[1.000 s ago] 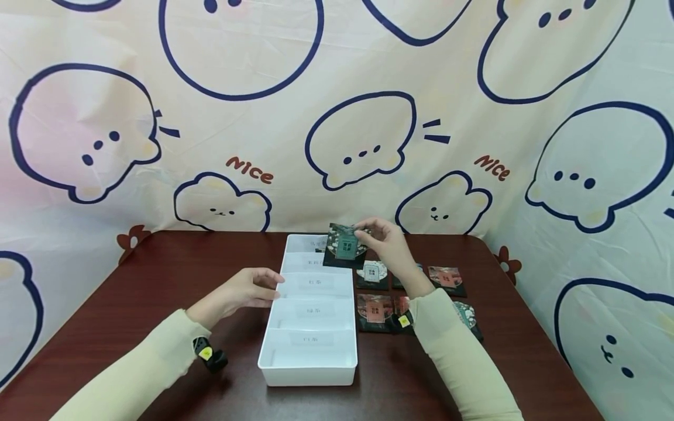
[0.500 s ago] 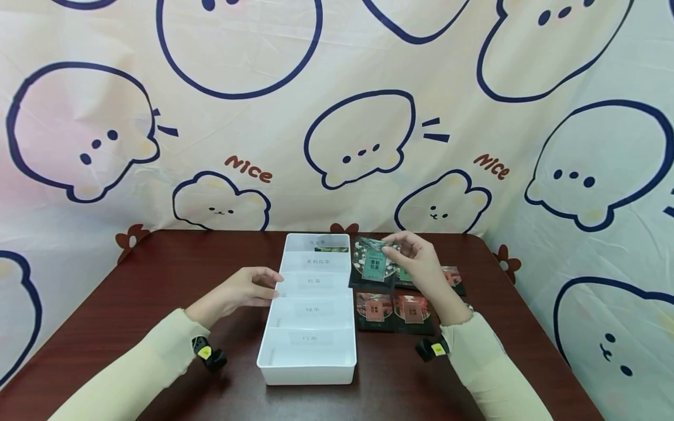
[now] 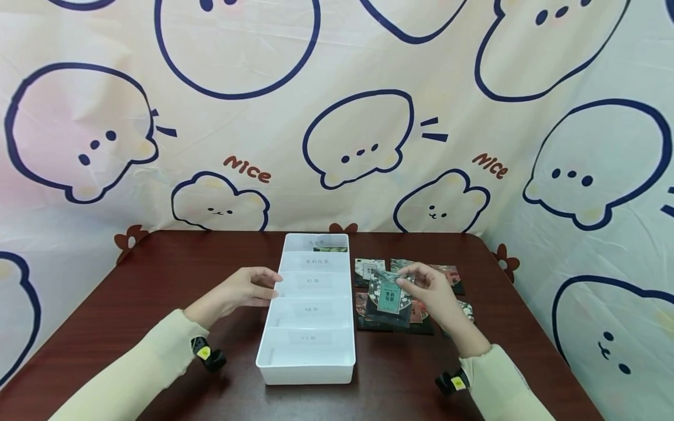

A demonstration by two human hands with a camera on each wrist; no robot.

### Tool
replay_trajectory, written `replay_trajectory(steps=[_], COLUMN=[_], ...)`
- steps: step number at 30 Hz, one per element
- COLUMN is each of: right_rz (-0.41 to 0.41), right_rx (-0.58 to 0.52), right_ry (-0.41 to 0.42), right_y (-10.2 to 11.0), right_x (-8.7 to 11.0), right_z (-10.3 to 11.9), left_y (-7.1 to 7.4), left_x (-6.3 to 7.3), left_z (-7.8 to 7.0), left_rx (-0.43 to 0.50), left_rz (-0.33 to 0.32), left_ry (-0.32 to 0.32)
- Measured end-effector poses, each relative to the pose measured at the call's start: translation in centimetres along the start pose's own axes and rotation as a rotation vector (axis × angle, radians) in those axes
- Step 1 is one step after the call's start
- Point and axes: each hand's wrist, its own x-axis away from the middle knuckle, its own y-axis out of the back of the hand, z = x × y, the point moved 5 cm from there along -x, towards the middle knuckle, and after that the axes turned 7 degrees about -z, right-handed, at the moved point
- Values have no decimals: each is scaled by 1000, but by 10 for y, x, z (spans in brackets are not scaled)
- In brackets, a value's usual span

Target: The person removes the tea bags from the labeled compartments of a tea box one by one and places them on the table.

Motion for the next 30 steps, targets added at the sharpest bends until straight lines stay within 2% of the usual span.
replay_trajectory(steps=[5,10,16,22,30], right_rz=[95,174,271,325,332], right_rx=[-18,-6,-16,36,127], right_ry=[-41,-135,-206,-183,-119], right_y=[-10,-22,-34,-43,-49], right_x=[13,25,33,36,35], right_z=[-20,-37,-47,-51,-54], left_y=[0,0,0,0,0], left_x=[-1,-1,0,0,-1], left_z=[0,1,0,0,0], left_rx=[4,-3,-8,-10,12], left_rz=[2,2,1,2,10], left_ry=[-2,-8,-11,-11,-7])
